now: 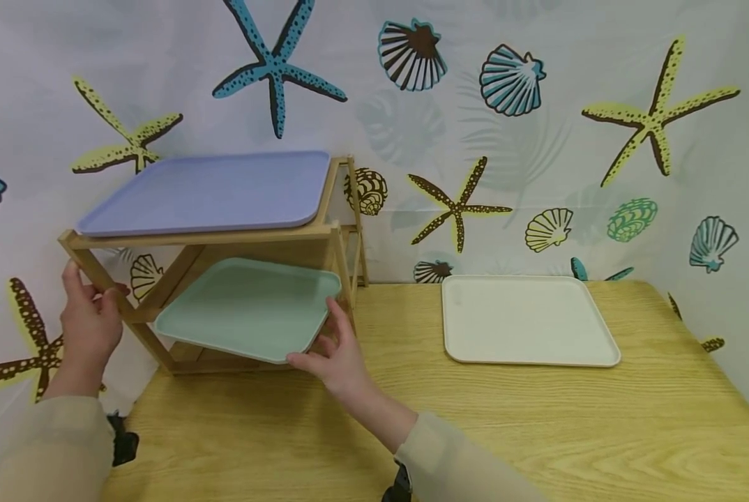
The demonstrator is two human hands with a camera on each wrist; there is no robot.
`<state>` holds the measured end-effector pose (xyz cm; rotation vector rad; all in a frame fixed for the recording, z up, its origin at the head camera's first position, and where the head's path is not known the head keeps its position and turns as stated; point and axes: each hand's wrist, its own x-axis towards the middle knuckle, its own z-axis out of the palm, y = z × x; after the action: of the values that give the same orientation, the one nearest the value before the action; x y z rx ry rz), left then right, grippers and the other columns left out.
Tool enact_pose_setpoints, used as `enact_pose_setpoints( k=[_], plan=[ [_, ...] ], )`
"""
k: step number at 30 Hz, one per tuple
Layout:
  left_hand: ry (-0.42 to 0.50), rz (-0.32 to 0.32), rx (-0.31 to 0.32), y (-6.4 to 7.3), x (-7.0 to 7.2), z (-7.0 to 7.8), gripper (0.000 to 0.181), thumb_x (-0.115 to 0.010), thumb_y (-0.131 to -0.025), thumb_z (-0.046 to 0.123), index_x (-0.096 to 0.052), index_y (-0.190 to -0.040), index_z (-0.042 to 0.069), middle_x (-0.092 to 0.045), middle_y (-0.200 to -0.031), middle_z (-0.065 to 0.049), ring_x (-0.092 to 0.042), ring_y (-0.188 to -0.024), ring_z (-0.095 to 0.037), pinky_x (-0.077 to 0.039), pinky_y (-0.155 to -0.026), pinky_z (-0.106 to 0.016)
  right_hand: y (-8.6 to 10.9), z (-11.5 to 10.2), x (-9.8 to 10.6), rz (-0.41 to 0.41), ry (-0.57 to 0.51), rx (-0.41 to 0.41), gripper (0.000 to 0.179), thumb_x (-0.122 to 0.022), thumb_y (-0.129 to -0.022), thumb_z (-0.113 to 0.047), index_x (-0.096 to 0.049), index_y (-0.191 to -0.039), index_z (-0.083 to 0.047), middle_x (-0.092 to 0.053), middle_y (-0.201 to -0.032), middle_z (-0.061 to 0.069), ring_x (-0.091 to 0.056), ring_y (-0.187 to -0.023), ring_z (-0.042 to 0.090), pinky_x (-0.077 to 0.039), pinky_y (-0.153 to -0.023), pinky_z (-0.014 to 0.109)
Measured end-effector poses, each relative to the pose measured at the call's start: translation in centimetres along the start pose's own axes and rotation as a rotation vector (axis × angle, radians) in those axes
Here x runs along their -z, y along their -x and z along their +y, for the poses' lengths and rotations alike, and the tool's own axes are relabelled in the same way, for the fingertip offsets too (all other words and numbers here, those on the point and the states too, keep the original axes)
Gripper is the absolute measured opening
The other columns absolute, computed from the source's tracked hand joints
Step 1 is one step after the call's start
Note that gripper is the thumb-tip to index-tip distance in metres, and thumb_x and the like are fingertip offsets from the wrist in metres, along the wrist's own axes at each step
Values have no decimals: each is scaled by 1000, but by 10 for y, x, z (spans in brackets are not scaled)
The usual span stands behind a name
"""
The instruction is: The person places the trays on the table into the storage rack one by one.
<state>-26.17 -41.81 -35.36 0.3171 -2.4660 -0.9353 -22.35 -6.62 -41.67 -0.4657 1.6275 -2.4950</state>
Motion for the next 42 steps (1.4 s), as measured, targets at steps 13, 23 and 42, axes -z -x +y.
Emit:
enact_pose_setpoints(
  k=[13,23,42],
  plan=[
    [11,-10,11,3,0,-2,59,-30,-103,14,-1,-152,29,-52,-123,-21,-52,-118,-45,-40,-69,-27,-6,4,4,109,247,115,51,-63,-95,-9,-44,-141,-6,-52,-114,11,-59,-84,12,-53,-66,28],
    [7,8,8,3,-1,-1,57,-32,-103,14,-4,-151,27,-54,-121,-18,-53,-117,-44,-36,-66,-20,-16,4,-8,261,409,186,33,-69,-90,-9,-60,-122,-6,-57,-82,0,-50,-58,7,-44,-54,22],
    [7,1,-28,1,1,-2,58,-30,-103,13,-2,-152,25,-54,-126,-25,-53,-117,-46,-35,-64,-21,-47,1,-14,308,387,84,41,-67,-93,-13,-59,-133,-8,-61,-56,1,-57,-44,17,-38,-40,24]
  ],
)
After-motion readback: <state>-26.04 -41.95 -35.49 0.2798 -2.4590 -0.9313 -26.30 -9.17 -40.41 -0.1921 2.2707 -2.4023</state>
